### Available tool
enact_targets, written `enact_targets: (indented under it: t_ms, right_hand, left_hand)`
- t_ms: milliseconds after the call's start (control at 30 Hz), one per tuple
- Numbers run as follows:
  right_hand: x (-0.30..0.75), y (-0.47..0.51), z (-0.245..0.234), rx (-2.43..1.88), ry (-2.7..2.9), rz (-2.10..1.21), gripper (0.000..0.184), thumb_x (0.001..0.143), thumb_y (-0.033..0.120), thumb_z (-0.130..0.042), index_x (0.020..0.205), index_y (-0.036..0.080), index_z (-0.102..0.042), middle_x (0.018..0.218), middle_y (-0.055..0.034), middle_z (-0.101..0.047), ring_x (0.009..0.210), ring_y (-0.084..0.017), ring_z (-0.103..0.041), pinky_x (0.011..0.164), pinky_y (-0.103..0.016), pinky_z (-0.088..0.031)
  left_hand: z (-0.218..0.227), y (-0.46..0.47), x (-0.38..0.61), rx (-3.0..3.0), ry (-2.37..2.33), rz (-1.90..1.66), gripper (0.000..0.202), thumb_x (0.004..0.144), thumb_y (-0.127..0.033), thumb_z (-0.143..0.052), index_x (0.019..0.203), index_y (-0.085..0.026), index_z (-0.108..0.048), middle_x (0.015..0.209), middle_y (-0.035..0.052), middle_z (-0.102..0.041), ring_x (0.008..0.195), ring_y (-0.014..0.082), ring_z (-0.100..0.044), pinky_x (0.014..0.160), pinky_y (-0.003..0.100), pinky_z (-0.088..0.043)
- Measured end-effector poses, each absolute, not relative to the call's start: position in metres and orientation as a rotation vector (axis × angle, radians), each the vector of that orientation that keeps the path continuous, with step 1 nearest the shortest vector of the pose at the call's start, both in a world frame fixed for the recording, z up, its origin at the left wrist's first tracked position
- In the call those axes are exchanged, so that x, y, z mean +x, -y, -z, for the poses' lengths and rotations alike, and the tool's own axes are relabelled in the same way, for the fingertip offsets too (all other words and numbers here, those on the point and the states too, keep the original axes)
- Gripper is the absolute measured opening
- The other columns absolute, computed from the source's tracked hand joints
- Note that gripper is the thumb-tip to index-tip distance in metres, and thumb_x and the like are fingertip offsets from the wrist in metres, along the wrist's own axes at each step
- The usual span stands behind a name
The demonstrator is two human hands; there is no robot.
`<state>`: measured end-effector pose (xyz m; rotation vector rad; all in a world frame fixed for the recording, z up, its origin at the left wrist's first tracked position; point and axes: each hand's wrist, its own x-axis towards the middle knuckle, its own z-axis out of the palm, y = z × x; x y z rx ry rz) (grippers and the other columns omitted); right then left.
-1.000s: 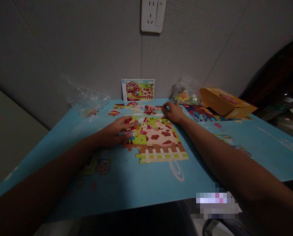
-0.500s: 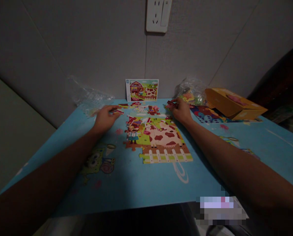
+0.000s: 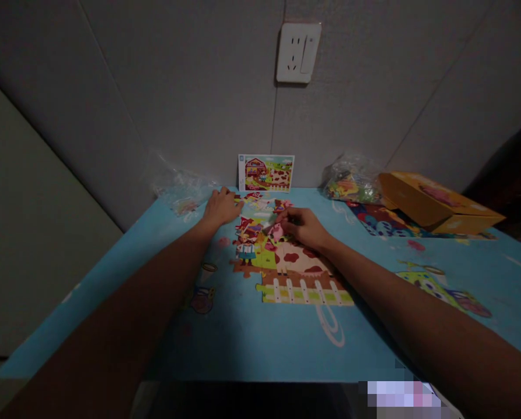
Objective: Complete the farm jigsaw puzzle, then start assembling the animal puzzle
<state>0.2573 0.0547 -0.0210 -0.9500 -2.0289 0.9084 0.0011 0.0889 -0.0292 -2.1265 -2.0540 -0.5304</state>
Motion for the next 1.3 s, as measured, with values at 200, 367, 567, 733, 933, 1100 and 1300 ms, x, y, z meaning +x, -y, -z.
enact_targets:
  t_ms: [200, 367, 567, 733, 933, 1100, 1300]
  right_hand:
    - [0.258, -0.054, 0.019, -0.972, 2.131, -0.844, 0.021, 0.069, 0.015, -0.054, 0.081, 0.014, -0.071, 0.073, -0.0031, -0.069, 0.066, -0.015, -0.058, 0.065, -0.027, -0.044]
    - [0.257, -0.053, 0.018, -1.003, 2.213, -0.704, 0.018, 0.076, 0.016, -0.056, 0.086, 0.016, -0.071, 0.08, -0.0035, -0.07, 0.071, -0.015, -0.06, 0.071, -0.028, -0.045]
    - [0.256, -0.048, 0.013, -1.021, 1.959, -0.633, 0.036, 0.083, 0.042, -0.061, 0.105, 0.014, -0.066, 0.084, -0.0048, -0.069, 0.073, -0.016, -0.057, 0.072, -0.03, -0.044]
    - [0.256, -0.031, 0.01, -0.923, 1.767, -1.051, 0.039, 0.081, 0.054, -0.061, 0.072, 0.016, -0.061, 0.068, -0.0039, -0.065, 0.057, -0.012, -0.053, 0.054, -0.025, -0.04]
    - [0.238, -0.001, 0.001, -0.903, 1.877, -1.285, 0.046, 0.081, 0.057, -0.064, 0.06, 0.017, -0.057, 0.049, 0.0009, -0.056, 0.04, -0.008, -0.04, 0.042, -0.024, -0.028]
    - [0.235, 0.002, -0.002, -0.811, 1.902, -1.267, 0.046, 0.085, 0.057, -0.058, 0.061, 0.018, -0.055, 0.05, 0.0032, -0.052, 0.043, -0.007, -0.04, 0.044, -0.023, -0.029]
    - [0.235, 0.004, 0.001, -0.805, 2.063, -1.158, 0.04, 0.088, 0.052, -0.058, 0.068, 0.017, -0.059, 0.056, 0.0027, -0.056, 0.051, -0.009, -0.047, 0.051, -0.024, -0.032]
  left_hand:
    - [0.026, -0.086, -0.004, -2.095, 2.044, 0.576, 0.046, 0.085, -0.049, -0.055, 0.1, -0.008, -0.072, 0.103, 0.0198, -0.064, 0.113, 0.0362, -0.054, 0.104, 0.051, -0.036]
    - [0.013, -0.078, 0.006, -2.048, 1.932, 1.126, 0.031, 0.089, -0.041, -0.054, 0.091, -0.012, -0.067, 0.097, 0.0151, -0.065, 0.097, 0.0287, -0.06, 0.092, 0.044, -0.047]
    - [-0.005, -0.057, 0.061, -2.757, 1.55, 1.693, 0.032, 0.087, -0.021, -0.052, 0.114, -0.011, -0.067, 0.117, 0.0126, -0.068, 0.11, 0.0219, -0.063, 0.101, 0.038, -0.047]
    - [-0.01, -0.008, 0.072, -3.098, 1.566, 1.714, 0.051, 0.084, -0.033, -0.061, 0.129, -0.011, -0.059, 0.126, 0.0143, -0.065, 0.112, 0.0242, -0.064, 0.094, 0.035, -0.052]
    - [-0.006, 0.045, 0.023, -2.984, 1.622, 1.167, 0.022, 0.086, -0.035, -0.063, 0.1, -0.021, -0.072, 0.084, 0.0035, -0.073, 0.075, 0.0164, -0.064, 0.079, 0.03, -0.051]
    - [-0.013, 0.054, 0.022, -2.969, 1.404, 1.157, 0.017, 0.085, -0.033, -0.064, 0.093, -0.019, -0.069, 0.088, 0.0066, -0.072, 0.08, 0.0192, -0.063, 0.081, 0.033, -0.049]
    - [-0.008, 0.054, 0.021, -3.344, 1.696, 1.665, 0.062, 0.086, -0.039, -0.062, 0.139, -0.019, -0.039, 0.093, 0.0079, -0.071, 0.071, 0.0207, -0.069, 0.064, 0.032, -0.052]
